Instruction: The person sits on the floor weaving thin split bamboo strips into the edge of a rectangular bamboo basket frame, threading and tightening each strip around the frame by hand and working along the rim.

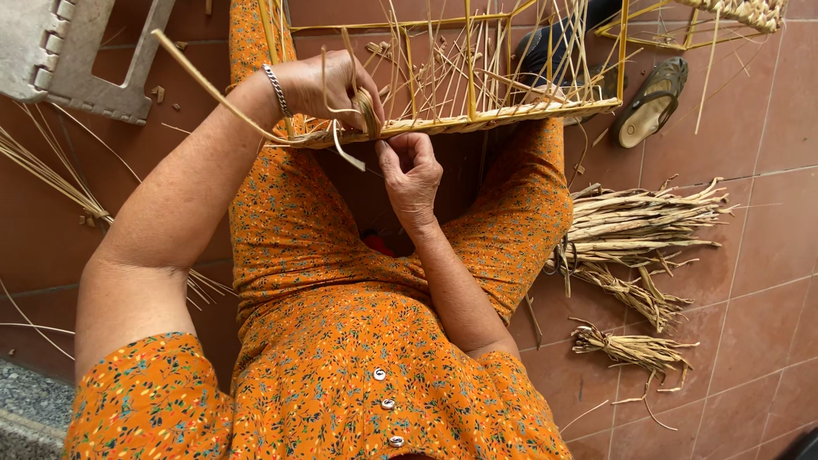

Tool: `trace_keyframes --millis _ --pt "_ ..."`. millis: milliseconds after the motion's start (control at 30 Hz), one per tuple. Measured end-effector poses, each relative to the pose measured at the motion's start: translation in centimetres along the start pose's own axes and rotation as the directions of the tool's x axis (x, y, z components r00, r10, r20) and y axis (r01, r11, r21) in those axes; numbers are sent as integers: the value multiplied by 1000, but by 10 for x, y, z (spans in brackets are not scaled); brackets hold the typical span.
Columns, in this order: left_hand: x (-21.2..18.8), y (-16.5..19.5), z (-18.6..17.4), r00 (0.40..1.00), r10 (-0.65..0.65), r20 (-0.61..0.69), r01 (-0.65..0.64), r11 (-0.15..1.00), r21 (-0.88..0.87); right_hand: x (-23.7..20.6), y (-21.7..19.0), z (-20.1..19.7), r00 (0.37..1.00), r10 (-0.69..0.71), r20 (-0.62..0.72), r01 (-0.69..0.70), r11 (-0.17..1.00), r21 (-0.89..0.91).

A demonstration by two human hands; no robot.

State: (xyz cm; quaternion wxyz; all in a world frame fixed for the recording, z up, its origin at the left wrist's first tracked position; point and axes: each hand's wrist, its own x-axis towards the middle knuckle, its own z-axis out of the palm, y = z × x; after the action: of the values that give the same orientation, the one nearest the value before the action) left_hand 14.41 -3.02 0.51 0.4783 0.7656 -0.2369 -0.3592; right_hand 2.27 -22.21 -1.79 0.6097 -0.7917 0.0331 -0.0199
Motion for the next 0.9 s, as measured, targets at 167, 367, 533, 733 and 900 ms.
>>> trace_keyframes --millis 167,367,533,733,900 --pt "-3 7 6 993 -5 -120 5 1000 4 -3 -3 -1 999 -47 16 47 999 -2" --pt "-4 8 5 998 9 -55 -9 1000 5 0 -9 -3 993 -107 40 110 989 -98" --pt "-20 1 0 997 34 -64 -38 997 -72 -4 -4 -12 974 -125 187 163 966 -202" --pt "-24 -4 8 997 33 -74 -41 993 -108 -17 16 -20 899 110 424 93 897 -432" --pt "-28 3 6 995 -86 -41 83 994 -76 -9 29 -35 850 387 357 -92 776 -624"
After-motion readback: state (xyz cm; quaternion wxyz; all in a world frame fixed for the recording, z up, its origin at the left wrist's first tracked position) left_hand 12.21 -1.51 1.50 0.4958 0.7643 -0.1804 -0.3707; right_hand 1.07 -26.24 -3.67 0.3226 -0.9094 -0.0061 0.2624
